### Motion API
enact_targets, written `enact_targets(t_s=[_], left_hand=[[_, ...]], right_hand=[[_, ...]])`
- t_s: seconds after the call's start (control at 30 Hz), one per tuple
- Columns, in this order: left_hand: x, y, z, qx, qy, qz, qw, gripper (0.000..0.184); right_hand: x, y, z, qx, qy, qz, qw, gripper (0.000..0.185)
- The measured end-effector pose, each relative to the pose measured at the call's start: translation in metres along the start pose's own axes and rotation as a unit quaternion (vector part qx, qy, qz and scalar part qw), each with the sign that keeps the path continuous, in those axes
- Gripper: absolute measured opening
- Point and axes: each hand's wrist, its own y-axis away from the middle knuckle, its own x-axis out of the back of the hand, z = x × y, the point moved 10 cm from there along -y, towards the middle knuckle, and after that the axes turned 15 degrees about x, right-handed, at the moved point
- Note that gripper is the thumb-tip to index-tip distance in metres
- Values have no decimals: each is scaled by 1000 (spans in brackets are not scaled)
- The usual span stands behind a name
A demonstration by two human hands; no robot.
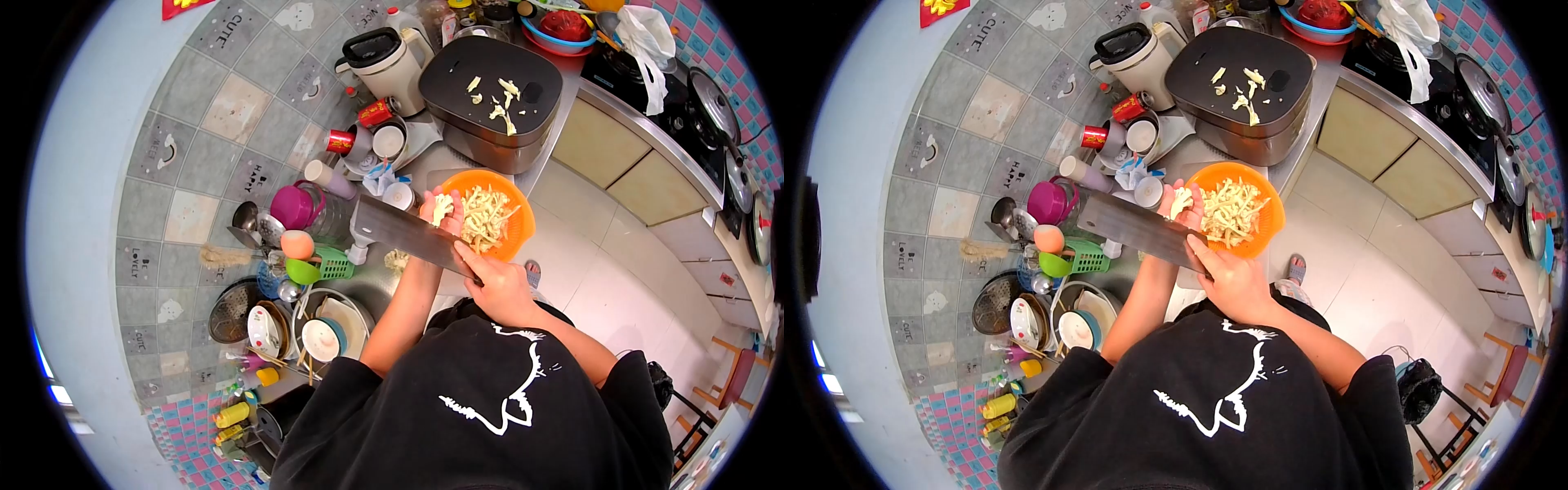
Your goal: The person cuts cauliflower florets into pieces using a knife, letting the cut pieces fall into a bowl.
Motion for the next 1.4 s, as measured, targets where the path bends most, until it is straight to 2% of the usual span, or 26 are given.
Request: enact_targets(t_s=[0.07, 0.13, 0.2, 0.27, 0.3, 0.33, 0.37, 0.43, 0.47, 0.63, 0.77, 0.83, 0.9, 1.03, 1.1, 1.23, 1.4], left_hand=[[-4, 2, 4, -24, 3, 3, 1000, 18], [0, 0, -5, 42, 43, 28, 998, 14], [5, -4, -5, 38, 51, 16, 998, 14], [14, -10, -3, 35, 58, 3, 998, 14], [9, -10, -4, 50, 38, -38, 997, 13], [5, -9, -7, 65, 18, -78, 995, 13], [10, -8, -9, 65, 18, -78, 995, 13], [-5, 0, -12, 41, -39, -165, 985, 12], [-2, 0, -14, 41, -39, -164, 985, 12], [6, 4, -2, -62, -100, -124, 985, 14], [3, 8, -5, -82, -110, -113, 984, 23], [7, 14, -5, -105, -127, -37, 986, 25], [9, 14, -4, -109, -121, -32, 986, 25], [5, 24, -5, -131, -143, 15, 981, 23], [-1, 27, -4, -134, -151, 35, 979, 23], [-2, 33, -3, -149, -169, 83, 971, 22], [5, 32, -4, -130, -153, 95, 975, 20]], right_hand=[[1, -1, -1, 6, 2, 7, 1000, 45], [2, -1, -2, 13, 4, 14, 1000, 44], [-5, 1, -1, 3, 18, -29, 999, 55], [-3, 0, -3, 11, 23, -12, 1000, 48], [0, 0, -5, 18, 28, 5, 999, 41], [0, 0, -6, 18, 27, 5, 999, 41], [-1, 1, -5, 12, 33, -3, 999, 42], [-4, 0, -4, 6, 38, -11, 999, 43], [-5, 0, -3, -3, 38, -15, 999, 44], [-9, 1, 4, -42, 21, -45, 998, 48], [-11, -1, 8, -65, 0, -40, 997, 52], [-9, -1, 9, -66, -2, -25, 997, 53], [-16, 1, 12, -82, 8, -74, 994, 54], [-19, 4, 16, -97, 4, -78, 992, 53], [-14, -1, 16, -88, -6, -34, 996, 55], [-14, -1, 14, -87, 14, -56, 995, 55], [-23, 2, 22, -97, 7, -64, 993, 54]])
